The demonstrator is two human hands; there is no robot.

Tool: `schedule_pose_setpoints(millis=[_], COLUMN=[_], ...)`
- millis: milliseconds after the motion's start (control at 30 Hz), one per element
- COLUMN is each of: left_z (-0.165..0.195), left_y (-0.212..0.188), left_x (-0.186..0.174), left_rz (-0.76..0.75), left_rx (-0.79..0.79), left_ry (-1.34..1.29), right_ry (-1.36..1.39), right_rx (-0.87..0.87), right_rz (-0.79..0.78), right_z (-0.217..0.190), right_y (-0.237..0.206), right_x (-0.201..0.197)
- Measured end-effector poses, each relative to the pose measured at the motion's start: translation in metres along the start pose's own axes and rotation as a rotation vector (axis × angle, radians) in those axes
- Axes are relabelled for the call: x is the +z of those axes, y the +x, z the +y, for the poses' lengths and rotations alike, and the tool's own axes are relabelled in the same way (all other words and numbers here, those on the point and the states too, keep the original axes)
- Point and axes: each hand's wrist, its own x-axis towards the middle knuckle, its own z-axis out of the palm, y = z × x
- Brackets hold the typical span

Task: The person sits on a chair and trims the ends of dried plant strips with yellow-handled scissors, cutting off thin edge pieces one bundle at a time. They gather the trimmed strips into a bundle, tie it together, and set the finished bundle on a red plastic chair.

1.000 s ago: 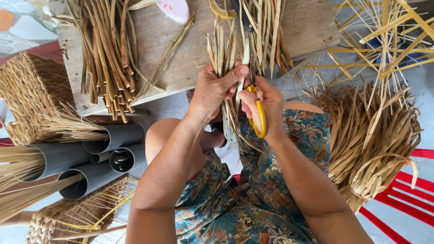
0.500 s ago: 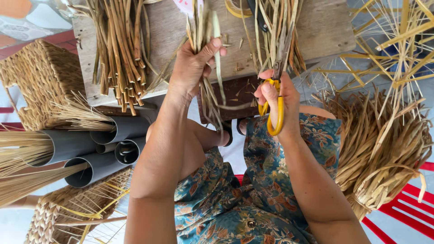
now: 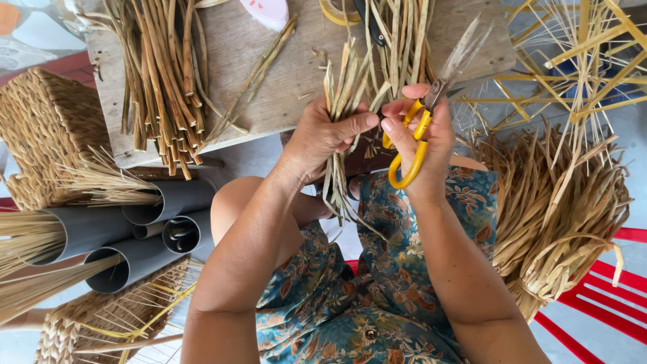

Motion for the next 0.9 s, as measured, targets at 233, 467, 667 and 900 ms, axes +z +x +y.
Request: schedule_pose_setpoints(millis=[233, 467, 667, 900], left_z=[-0.022, -0.025, -0.018, -0.017], left_y=[0.005, 0.006, 0.002, -0.003], left_x=[0.009, 0.012, 0.023, 0.016], left_rz=[-0.080, -0.035, -0.087, -0.220], left_rx=[0.173, 0.154, 0.117, 0.261], left_ry=[0.194, 0.310, 0.204, 0.348], right_ry=[0.006, -0.004, 0.053, 0.070], right_rx=[-0.031, -0.102, -0.054, -0.050], right_rz=[0.108, 0.104, 0.129, 0.166], right_z=[0.001, 0.000, -0.002, -0.010], right_y=[0.003, 0.007, 0.011, 0.009], right_x=[-0.008, -0.019, -0.023, -0.023])
